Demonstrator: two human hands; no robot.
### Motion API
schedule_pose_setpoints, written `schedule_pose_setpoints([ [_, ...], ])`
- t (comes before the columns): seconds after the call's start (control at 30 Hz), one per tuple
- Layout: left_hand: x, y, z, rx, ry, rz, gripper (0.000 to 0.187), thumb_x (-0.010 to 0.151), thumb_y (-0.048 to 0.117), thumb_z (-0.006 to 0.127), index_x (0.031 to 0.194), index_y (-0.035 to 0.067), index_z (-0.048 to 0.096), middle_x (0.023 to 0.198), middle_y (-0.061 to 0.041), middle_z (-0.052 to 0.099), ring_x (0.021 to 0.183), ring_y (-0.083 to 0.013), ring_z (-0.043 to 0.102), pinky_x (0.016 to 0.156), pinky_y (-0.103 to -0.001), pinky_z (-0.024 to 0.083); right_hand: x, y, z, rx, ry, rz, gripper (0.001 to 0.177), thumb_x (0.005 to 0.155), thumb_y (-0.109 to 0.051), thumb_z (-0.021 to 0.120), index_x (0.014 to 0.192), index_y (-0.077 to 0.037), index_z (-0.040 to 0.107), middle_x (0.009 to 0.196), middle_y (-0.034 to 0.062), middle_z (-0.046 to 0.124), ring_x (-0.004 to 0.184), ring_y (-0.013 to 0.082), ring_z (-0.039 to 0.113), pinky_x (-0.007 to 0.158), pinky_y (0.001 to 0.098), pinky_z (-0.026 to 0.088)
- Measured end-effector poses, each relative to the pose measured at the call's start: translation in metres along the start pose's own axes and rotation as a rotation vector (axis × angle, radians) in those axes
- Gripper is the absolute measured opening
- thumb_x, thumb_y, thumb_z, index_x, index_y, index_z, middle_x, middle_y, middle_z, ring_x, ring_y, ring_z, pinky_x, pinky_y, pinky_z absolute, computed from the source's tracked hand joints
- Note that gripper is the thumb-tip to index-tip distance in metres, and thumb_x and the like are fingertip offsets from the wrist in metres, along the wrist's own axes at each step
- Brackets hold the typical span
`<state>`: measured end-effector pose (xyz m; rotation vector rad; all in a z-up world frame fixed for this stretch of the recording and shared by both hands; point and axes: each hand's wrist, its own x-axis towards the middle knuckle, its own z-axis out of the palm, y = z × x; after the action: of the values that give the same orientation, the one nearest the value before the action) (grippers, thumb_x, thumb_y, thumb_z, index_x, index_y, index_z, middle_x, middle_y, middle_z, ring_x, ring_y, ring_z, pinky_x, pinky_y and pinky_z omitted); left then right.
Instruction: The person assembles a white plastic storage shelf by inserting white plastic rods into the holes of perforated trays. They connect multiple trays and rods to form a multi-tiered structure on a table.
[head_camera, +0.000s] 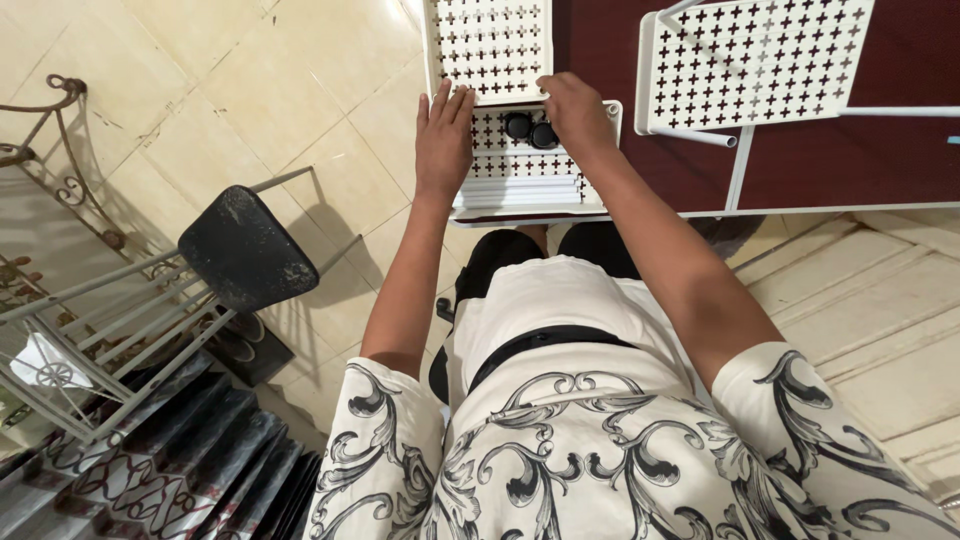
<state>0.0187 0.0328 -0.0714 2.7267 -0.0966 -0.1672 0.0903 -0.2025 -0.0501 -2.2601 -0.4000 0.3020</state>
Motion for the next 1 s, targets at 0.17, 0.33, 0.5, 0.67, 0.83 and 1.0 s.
schedule_pose_setpoints([
  [0.17, -0.001, 0.003, -0.012, -0.003, 0.072, 0.011, 0.051, 0.094, -0.005, 0.058, 0.144, 0.007, 0.058, 0.150, -0.008, 0.057, 0.152, -0.0283, 0.036, 0.127, -0.053, 0.022, -0.002, 0.000, -0.001, -0.076, -0.013, -0.043, 0.026, 0.096, 0.002, 0.068, 0.122, -0.004, 0.068, 0.110, 0.0147, 0.067, 0.099, 0.0361, 0.067, 0.084, 0.0438, 0.056],
  [0.33, -0.003, 0.012, -0.035, -0.013, 0.173, 0.032, 0.049, 0.095, -0.003, 0.060, 0.143, 0.009, 0.057, 0.151, -0.008, 0.055, 0.152, -0.0267, 0.036, 0.127, -0.056, 0.019, -0.008, -0.008, -0.012, -0.134, 0.032, -0.223, 0.029, 0.092, 0.001, 0.072, 0.121, -0.001, 0.067, 0.107, 0.0164, 0.067, 0.103, 0.0360, 0.067, 0.088, 0.0425, 0.057],
  [0.5, -0.004, 0.026, -0.061, -0.061, 0.243, 0.018, 0.049, 0.102, -0.002, 0.061, 0.147, 0.015, 0.056, 0.158, -0.005, 0.051, 0.156, -0.0234, 0.034, 0.131, -0.053, 0.018, -0.012, -0.026, -0.026, -0.169, 0.074, -0.297, 0.029, 0.093, 0.002, 0.074, 0.121, 0.000, 0.066, 0.106, 0.0143, 0.067, 0.109, 0.0343, 0.068, 0.101, 0.0397, 0.057],
  [0.67, -0.004, 0.042, -0.079, -0.056, 0.458, -0.001, 0.054, 0.098, 0.000, 0.063, 0.149, 0.014, 0.054, 0.166, -0.008, 0.034, 0.156, -0.0323, 0.027, 0.130, -0.056, 0.019, -0.021, -0.046, -0.053, -0.080, 0.066, -0.230, 0.031, 0.094, 0.003, 0.075, 0.123, 0.000, 0.067, 0.105, 0.0148, 0.067, 0.103, 0.0346, 0.069, 0.106, 0.0393, 0.055],
  [0.83, -0.007, 0.052, -0.082, -0.745, 0.448, -0.124, 0.047, 0.111, 0.003, 0.057, 0.156, 0.013, 0.050, 0.173, -0.008, 0.027, 0.157, -0.0290, 0.040, 0.121, -0.037, 0.049, -0.031, -0.055, -0.076, -0.205, 0.098, -0.327, 0.031, 0.092, 0.001, 0.078, 0.122, -0.001, 0.068, 0.099, 0.0126, 0.067, 0.099, 0.0333, 0.068, 0.115, 0.0450, 0.050],
  [1.0, -0.007, 0.060, -0.075, -1.047, 0.388, -0.179, 0.048, 0.111, 0.005, 0.056, 0.156, 0.011, 0.041, 0.168, -0.012, 0.029, 0.146, -0.0205, 0.049, 0.098, -0.030, 0.054, -0.051, -0.063, -0.086, -0.233, 0.090, -0.325, 0.030, 0.091, 0.002, 0.078, 0.120, -0.001, 0.069, 0.097, 0.0133, 0.065, 0.094, 0.0317, 0.067, 0.116, 0.0463, 0.050],
])
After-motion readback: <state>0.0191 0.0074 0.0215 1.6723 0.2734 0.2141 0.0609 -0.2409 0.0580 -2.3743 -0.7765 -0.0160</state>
